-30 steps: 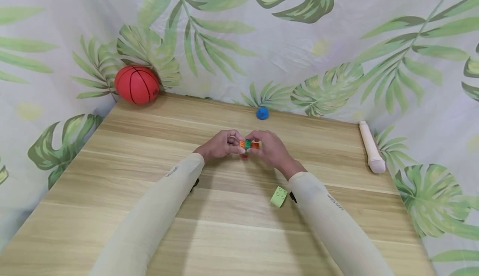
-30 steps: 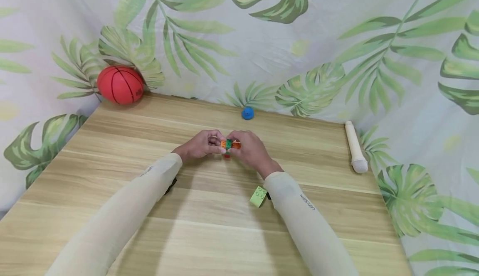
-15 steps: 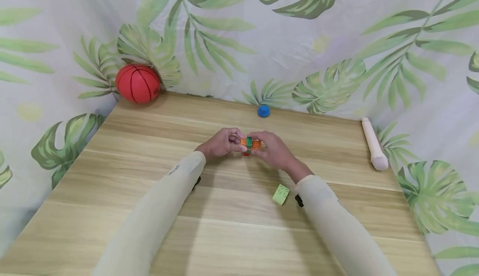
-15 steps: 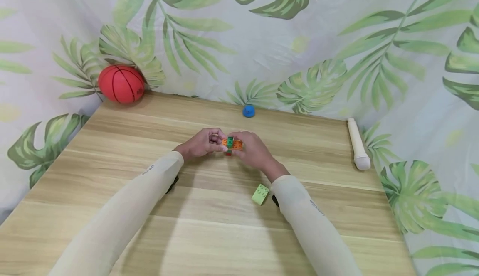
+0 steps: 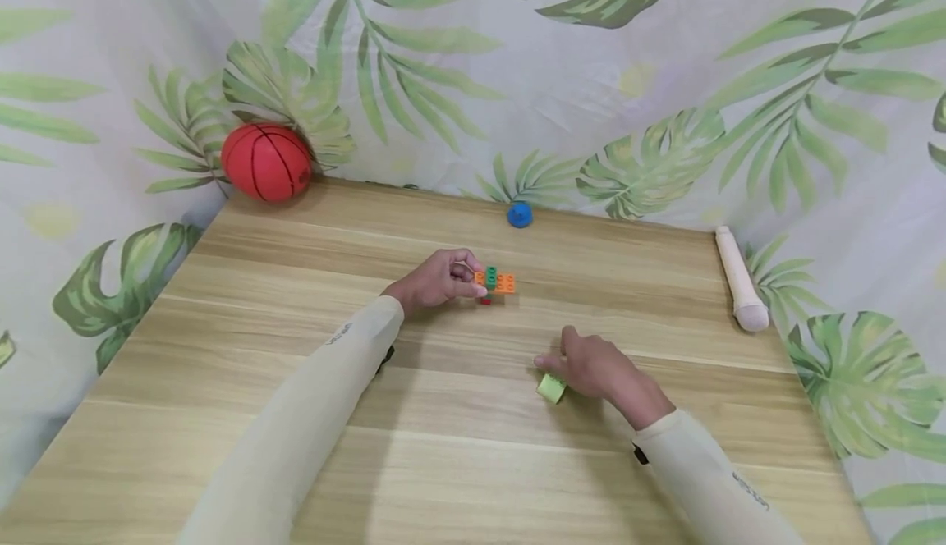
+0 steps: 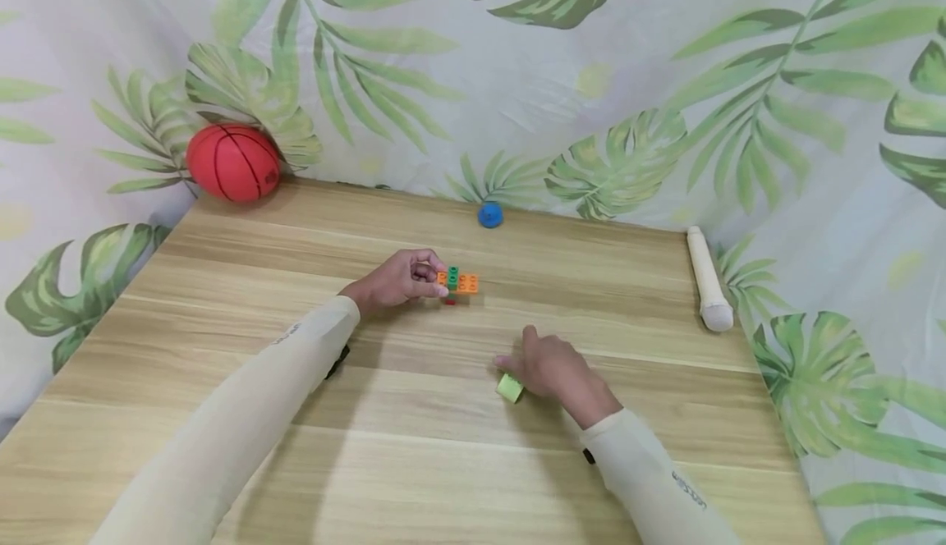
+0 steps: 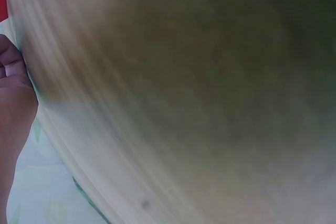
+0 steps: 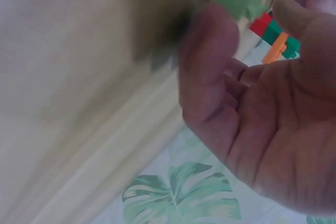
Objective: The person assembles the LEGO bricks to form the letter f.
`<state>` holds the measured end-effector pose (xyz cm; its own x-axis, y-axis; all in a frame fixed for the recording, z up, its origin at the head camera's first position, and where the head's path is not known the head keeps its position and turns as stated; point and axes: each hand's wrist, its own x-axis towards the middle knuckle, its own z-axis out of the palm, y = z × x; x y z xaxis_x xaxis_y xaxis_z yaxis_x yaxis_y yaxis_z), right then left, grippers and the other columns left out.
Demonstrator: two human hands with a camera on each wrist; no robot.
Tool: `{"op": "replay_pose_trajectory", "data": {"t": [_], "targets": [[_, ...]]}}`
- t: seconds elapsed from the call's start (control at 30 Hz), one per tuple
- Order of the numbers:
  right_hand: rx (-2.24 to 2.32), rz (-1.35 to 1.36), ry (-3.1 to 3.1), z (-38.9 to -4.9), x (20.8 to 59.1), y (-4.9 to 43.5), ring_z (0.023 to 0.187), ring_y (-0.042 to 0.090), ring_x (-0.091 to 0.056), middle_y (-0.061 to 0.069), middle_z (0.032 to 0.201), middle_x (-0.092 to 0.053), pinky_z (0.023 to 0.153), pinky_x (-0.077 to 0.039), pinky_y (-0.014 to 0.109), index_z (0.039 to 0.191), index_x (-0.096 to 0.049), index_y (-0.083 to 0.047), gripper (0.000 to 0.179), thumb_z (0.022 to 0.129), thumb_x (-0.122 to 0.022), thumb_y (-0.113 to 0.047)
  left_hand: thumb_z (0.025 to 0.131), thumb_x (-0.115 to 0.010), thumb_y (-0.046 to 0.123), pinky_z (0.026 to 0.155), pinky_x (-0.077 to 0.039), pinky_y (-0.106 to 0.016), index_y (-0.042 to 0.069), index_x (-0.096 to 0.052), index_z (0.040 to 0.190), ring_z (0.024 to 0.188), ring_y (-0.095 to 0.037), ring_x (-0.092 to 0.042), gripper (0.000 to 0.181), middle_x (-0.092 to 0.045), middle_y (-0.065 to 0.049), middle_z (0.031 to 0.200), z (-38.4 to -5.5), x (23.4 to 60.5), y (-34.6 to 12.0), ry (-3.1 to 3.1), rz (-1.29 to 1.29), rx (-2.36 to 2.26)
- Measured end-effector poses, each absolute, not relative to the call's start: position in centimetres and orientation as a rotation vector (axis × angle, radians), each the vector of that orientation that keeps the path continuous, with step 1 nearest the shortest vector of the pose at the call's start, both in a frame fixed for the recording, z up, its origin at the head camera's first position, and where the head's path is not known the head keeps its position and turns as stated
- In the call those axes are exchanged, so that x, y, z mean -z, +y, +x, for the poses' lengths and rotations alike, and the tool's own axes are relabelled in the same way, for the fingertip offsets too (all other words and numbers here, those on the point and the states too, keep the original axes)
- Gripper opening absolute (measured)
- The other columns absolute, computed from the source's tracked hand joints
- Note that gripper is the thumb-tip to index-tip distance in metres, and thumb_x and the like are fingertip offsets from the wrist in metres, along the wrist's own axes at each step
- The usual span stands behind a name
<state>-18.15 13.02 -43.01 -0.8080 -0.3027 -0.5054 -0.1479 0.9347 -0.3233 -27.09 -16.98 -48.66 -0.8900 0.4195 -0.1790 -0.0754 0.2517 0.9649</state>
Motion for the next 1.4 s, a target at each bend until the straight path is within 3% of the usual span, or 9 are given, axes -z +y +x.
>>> {"op": "replay_pose_trajectory", "data": {"t": [0.1, 0.23, 0.43, 0.57, 0.8, 1.03, 1.23, 1.4], "targets": [[0.355, -0.316, 2.509, -17.4, 43.1, 13.3, 0.072, 0.02, -0.051, 0.005, 0.081, -0.052, 0.062, -0.04, 0.033, 0.12, -0.053, -0.004, 0.049, 0.108, -0.061, -0.05, 0.098, -0.08, 0.011, 0.061, -0.043, -0.023, -0.001, -0.06, 0.128, 0.077, -0.011, -0.052, 0.038, -0.063, 0.003, 0.093, -27.2, 48.5, -17.0, 2.13, 0.316, -1.67], [0.339, -0.37, 2.545, -17.3, 43.1, 13.0, 0.073, 0.021, -0.053, 0.007, 0.086, -0.059, 0.064, -0.043, 0.033, 0.12, -0.054, -0.007, 0.044, 0.103, -0.072, -0.043, 0.097, -0.08, 0.011, 0.061, -0.042, -0.023, 0.0, -0.06, 0.125, 0.076, -0.012, -0.052, 0.036, -0.062, 0.003, 0.092, -27.1, 48.3, -17.0, 2.131, 0.303, -1.674], [0.397, -0.577, 2.646, -17.7, 43.7, 13.1, 0.093, 0.022, -0.062, 0.009, 0.114, -0.068, 0.086, -0.055, 0.043, 0.128, -0.057, -0.009, 0.045, 0.097, -0.083, -0.028, 0.097, -0.079, 0.009, 0.06, -0.041, -0.024, 0.004, -0.061, 0.12, 0.073, -0.012, -0.05, 0.029, -0.062, 0.003, 0.091, -26.9, 48.4, -16.9, 2.105, 0.287, -1.69], [0.44, -0.619, 2.659, -17.7, 44.2, 13.5, 0.1, 0.021, -0.062, 0.008, 0.117, -0.066, 0.092, -0.055, 0.045, 0.129, -0.06, -0.009, 0.046, 0.093, -0.086, -0.021, 0.097, -0.079, 0.009, 0.06, -0.041, -0.023, 0.003, -0.061, 0.12, 0.073, -0.012, -0.05, 0.03, -0.062, 0.003, 0.091, -26.8, 48.6, -16.8, 2.1, 0.299, -1.688], [0.494, -0.596, 2.665, -18.0, 44.5, 14.3, 0.098, 0.02, -0.06, 0.006, 0.117, -0.066, 0.088, -0.054, 0.042, 0.122, -0.063, -0.009, 0.039, 0.091, -0.086, -0.012, 0.097, -0.079, 0.007, 0.058, -0.038, -0.023, 0.005, -0.061, 0.119, 0.071, -0.011, -0.048, 0.028, -0.062, 0.002, 0.089, -26.7, 48.2, -16.9, 2.103, 0.294, -1.692], [0.526, -0.658, 2.693, -19.4, 44.5, 14.4, 0.1, 0.022, -0.064, 0.01, 0.117, -0.07, 0.09, -0.057, 0.044, 0.124, -0.066, -0.007, 0.036, 0.092, -0.084, -0.01, 0.097, -0.079, 0.007, 0.058, -0.038, -0.023, -0.001, -0.06, 0.124, 0.071, -0.011, -0.049, 0.034, -0.063, 0.003, 0.089, -26.8, 48.3, -16.9, 2.106, 0.303, -1.69], [0.591, -0.737, 2.773, -21.3, 43.6, 13.7, 0.12, 0.036, -0.068, 0.021, 0.133, -0.069, 0.103, -0.056, 0.054, 0.136, -0.067, -0.001, 0.041, 0.096, -0.078, -0.007, 0.097, -0.079, 0.007, 0.059, -0.039, -0.023, -0.001, -0.06, 0.123, 0.072, -0.011, -0.049, 0.033, -0.063, 0.004, 0.089, -26.9, 48.6, -17.0, 2.109, 0.308, -1.692], [0.707, -0.763, 2.821, -23.2, 42.5, 12.3, 0.133, 0.041, -0.064, 0.022, 0.141, -0.067, 0.11, -0.053, 0.056, 0.143, -0.064, 0.001, 0.044, 0.1, -0.073, -0.004, 0.098, -0.078, 0.007, 0.058, -0.038, -0.023, 0.002, -0.061, 0.12, 0.07, -0.011, -0.048, 0.029, -0.063, 0.003, 0.088, -26.8, 48.5, -17.0, 2.102, 0.312, -1.699]]}}
